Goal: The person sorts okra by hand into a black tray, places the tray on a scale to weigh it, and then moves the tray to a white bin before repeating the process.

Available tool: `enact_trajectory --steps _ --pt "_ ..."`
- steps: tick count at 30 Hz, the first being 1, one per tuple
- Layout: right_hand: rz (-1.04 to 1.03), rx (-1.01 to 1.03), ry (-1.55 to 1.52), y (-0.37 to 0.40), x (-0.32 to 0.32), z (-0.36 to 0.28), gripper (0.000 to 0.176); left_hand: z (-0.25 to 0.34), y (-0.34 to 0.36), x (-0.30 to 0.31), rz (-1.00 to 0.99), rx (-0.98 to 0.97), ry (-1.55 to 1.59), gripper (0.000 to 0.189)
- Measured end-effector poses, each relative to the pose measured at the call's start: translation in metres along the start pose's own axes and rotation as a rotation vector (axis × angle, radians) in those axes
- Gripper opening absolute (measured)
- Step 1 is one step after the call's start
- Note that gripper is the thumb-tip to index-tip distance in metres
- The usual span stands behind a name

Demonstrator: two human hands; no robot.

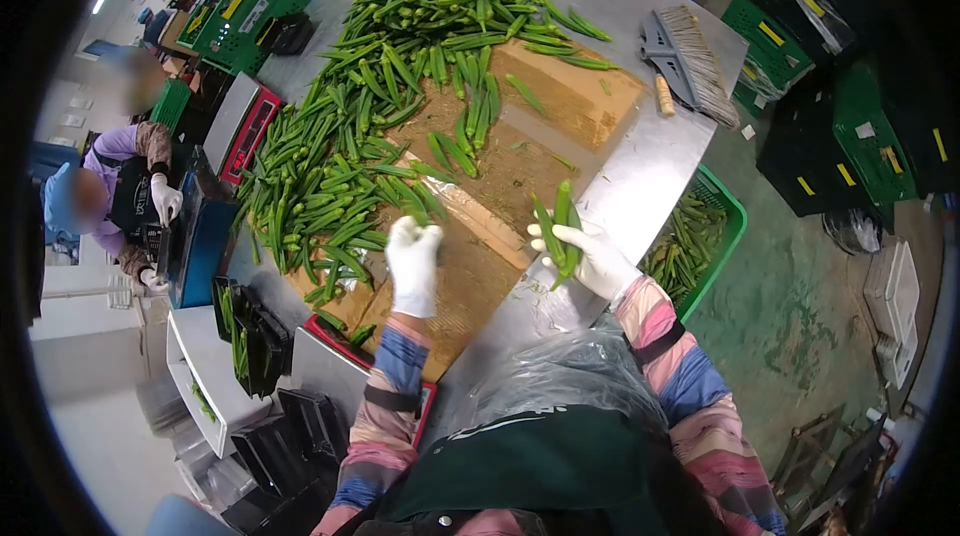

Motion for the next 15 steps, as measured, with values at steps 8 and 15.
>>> enact_trajectory --steps 8,15 --pt "-0.026 0.148 0.21 0.057 -0.027 -0.052 0.045 0.049 0.148 -0.127 -0.781 0.081 0.255 0.045" --pt "0.797 0.588 1.387 0.106 0.132 -0.078 0.035 0.045 0.139 -0.056 -0.573 0.04 0.037 0.042"
Point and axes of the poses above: each hand's wrist, its own y-axis away from the middle knuckle, its own x-axis out of the back of the hand, z = x × y, the point moved 10 cm from there along -y, towards the middle knuckle, and after that the axes turned 11 degrees about z, right-handed, at the moved point
